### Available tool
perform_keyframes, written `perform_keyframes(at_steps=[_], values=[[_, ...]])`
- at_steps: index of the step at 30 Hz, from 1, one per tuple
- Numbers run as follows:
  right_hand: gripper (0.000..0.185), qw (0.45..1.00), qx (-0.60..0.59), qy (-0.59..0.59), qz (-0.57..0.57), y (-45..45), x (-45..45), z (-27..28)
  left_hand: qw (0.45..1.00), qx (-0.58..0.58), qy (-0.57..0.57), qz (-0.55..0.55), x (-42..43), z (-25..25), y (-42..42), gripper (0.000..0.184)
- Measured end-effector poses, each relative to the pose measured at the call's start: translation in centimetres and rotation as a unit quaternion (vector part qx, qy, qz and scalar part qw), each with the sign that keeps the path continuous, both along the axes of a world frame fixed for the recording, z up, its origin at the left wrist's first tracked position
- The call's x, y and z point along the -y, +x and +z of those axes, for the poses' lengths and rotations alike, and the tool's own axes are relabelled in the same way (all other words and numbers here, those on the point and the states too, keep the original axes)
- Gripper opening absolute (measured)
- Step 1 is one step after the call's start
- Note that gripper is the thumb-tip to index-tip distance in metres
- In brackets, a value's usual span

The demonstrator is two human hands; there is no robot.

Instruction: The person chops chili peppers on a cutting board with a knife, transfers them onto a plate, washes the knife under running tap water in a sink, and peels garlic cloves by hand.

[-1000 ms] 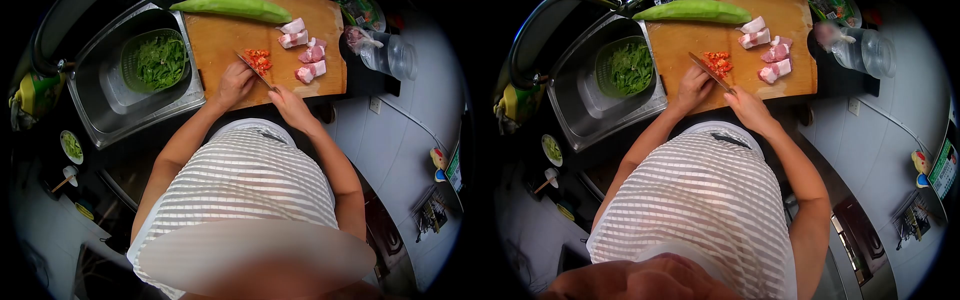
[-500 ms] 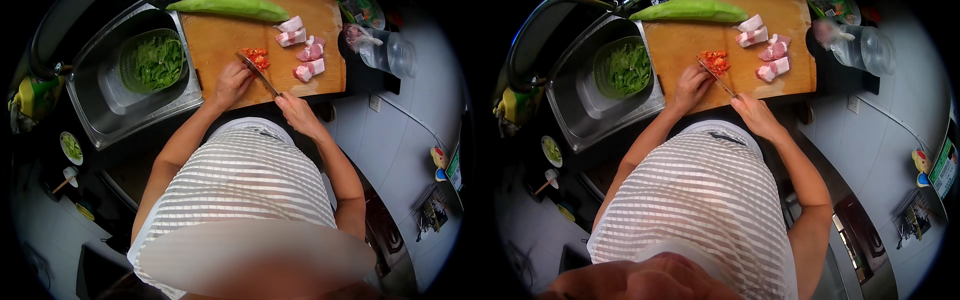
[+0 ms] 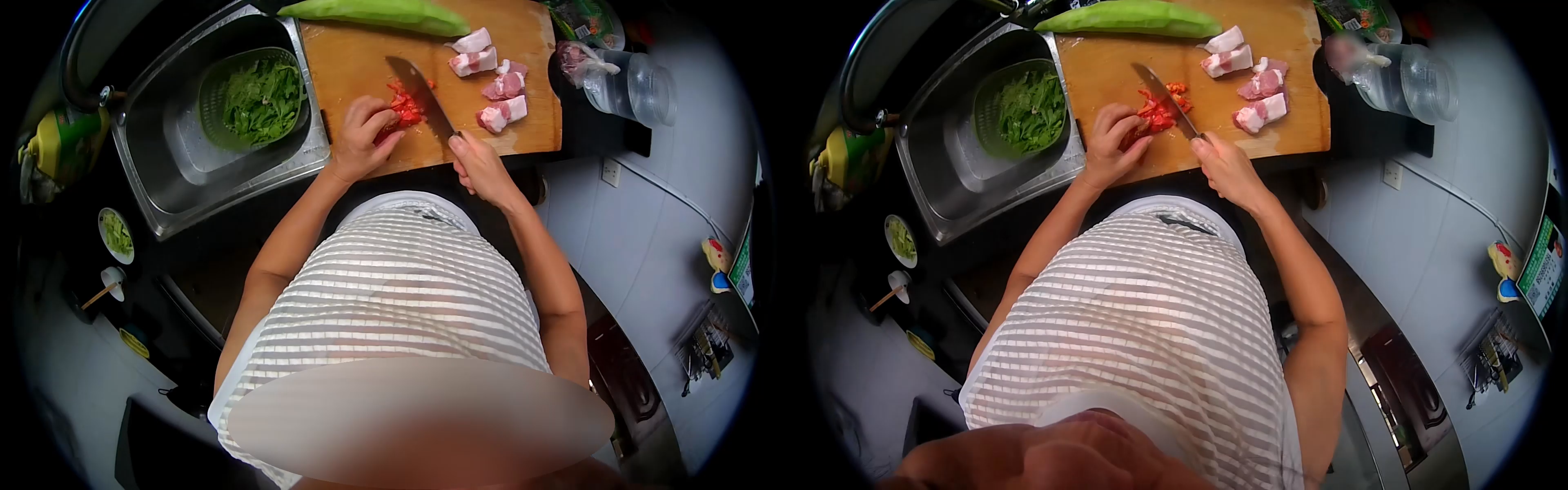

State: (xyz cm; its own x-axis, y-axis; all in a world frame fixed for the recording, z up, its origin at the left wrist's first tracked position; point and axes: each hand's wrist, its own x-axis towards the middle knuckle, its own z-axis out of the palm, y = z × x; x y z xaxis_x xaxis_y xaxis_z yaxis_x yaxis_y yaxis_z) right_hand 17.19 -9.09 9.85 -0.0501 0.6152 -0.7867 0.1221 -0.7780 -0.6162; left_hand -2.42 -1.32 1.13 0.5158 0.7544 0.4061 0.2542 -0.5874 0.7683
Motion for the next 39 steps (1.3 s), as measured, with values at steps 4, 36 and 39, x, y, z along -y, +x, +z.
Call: perform_keyframes(at_steps=[4, 36, 39], values=[[0.033, 0.981, 0.133, 0.115, 0.078, -1.0, 1.2, 0.8, 0.999, -0.032, 0.002, -0.040, 0.2, -0.5, 0.2, 0.030], [0.035, 0.997, 0.063, -0.012, 0.031, -0.7, -0.8, -0.9, 0.998, -0.043, 0.025, -0.033, 0.1, -1.9, 1.2, 0.017], [0.036, 0.985, 0.115, 0.092, 0.086, -0.6, 0.0, 0.5, 0.998, -0.057, 0.007, -0.027, 0.2, -2.0, 1.2, 0.016]])
